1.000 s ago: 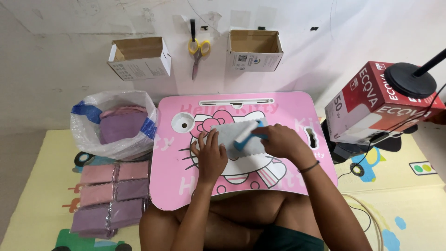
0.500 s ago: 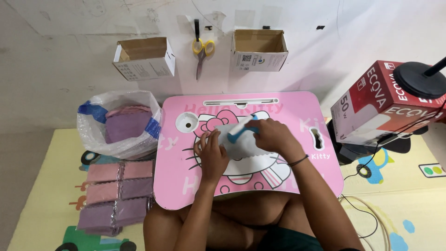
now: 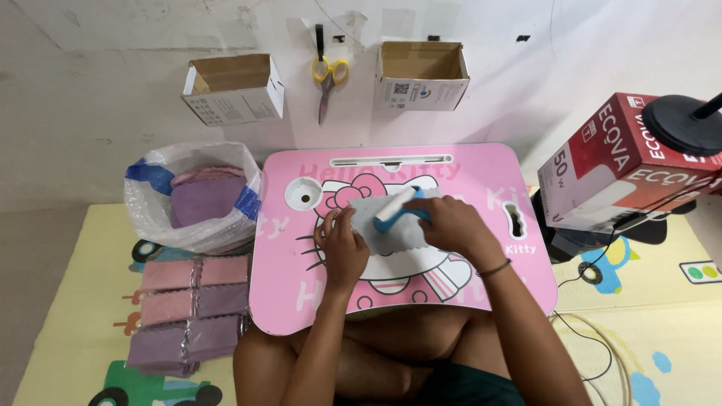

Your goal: The person cleans fabric scraps using a lint roller on a small table and then places them into a plastic bag.

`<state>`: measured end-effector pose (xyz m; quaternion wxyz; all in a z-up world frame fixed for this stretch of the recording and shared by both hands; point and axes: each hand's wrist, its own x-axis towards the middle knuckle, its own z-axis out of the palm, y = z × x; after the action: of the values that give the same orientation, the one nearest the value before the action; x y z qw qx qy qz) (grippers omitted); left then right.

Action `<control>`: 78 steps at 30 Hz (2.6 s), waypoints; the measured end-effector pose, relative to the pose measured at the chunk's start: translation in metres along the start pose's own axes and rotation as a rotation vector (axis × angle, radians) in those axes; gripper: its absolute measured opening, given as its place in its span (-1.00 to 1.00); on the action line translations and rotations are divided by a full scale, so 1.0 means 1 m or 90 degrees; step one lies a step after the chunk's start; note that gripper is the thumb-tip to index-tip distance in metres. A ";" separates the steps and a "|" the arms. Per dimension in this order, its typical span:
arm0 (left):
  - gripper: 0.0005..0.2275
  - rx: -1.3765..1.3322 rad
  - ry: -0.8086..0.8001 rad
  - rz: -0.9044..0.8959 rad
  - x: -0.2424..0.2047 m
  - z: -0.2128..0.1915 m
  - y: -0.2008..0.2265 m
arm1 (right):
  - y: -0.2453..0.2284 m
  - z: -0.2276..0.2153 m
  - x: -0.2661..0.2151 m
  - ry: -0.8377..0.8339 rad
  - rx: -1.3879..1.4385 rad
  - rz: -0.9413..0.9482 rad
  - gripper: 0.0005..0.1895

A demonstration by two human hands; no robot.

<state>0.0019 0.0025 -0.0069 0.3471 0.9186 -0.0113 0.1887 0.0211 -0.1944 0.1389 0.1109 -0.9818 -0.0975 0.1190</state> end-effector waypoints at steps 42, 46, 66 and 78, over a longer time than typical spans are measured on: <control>-0.69 -0.388 0.165 -0.105 -0.001 -0.018 0.000 | -0.039 -0.006 0.039 -0.121 -0.167 -0.091 -0.49; -0.69 -0.383 0.171 -0.107 0.000 -0.018 0.000 | -0.054 0.002 0.051 -0.111 -0.147 -0.112 -0.49; -0.66 -0.405 0.161 -0.147 0.000 -0.031 0.010 | 0.010 -0.071 -0.014 -0.164 -0.130 -0.007 -0.57; -0.69 -0.414 0.148 -0.159 0.003 -0.033 0.009 | 0.030 -0.053 0.074 -0.128 -0.153 -0.044 -0.61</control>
<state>-0.0077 0.0175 0.0228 0.6402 0.7271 0.0812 0.2342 0.1101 -0.2172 0.1661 -0.0138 -0.9672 -0.1553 0.2004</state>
